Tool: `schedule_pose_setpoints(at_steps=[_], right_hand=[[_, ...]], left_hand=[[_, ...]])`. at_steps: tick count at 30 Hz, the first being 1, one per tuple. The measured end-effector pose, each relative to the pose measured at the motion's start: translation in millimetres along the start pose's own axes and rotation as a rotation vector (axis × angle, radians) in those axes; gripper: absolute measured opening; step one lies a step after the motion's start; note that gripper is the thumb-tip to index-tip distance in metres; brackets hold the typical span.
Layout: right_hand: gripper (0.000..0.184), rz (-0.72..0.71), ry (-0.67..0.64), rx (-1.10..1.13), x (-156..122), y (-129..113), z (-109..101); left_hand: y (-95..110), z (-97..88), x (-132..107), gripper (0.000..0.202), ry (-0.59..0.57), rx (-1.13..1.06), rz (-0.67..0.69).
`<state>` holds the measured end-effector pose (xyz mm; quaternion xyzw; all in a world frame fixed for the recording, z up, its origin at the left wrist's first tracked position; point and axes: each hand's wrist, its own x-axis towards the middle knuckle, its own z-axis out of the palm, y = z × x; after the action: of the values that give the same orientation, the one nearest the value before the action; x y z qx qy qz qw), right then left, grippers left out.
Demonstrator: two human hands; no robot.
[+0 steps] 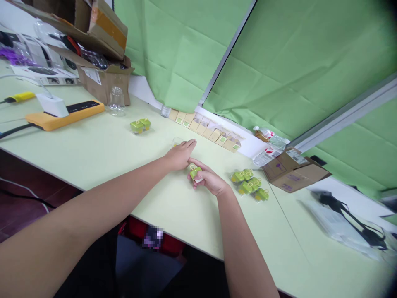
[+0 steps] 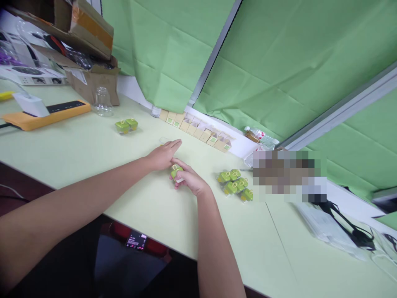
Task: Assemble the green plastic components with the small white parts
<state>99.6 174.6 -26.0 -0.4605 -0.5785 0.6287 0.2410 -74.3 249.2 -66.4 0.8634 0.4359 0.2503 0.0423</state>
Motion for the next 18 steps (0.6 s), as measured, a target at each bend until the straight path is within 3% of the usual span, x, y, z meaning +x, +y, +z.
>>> schedule_pose_setpoints(at_steps=[2,8,15,18], right_hand=[[0.079,0.000,0.006,-0.006,-0.5,-0.8,0.8],[0.083,0.006,0.052,-0.005,-1.2,-1.1,1.1],[0.074,-0.012,0.040,-0.046,-2.4,-2.2,0.7],[0.069,-0.006,0.055,-0.028,0.4,0.3,-0.4]], left_hand=[[1.7,-0.1,-0.1,0.075,-0.003,0.010,0.013],[4.9,0.5,1.5,0.026,-0.005,-0.002,0.097],[5.1,-3.0,1.5,0.015,-0.135,0.054,0.054],[4.5,-2.5,0.6,0.019,-0.108,0.034,0.027]])
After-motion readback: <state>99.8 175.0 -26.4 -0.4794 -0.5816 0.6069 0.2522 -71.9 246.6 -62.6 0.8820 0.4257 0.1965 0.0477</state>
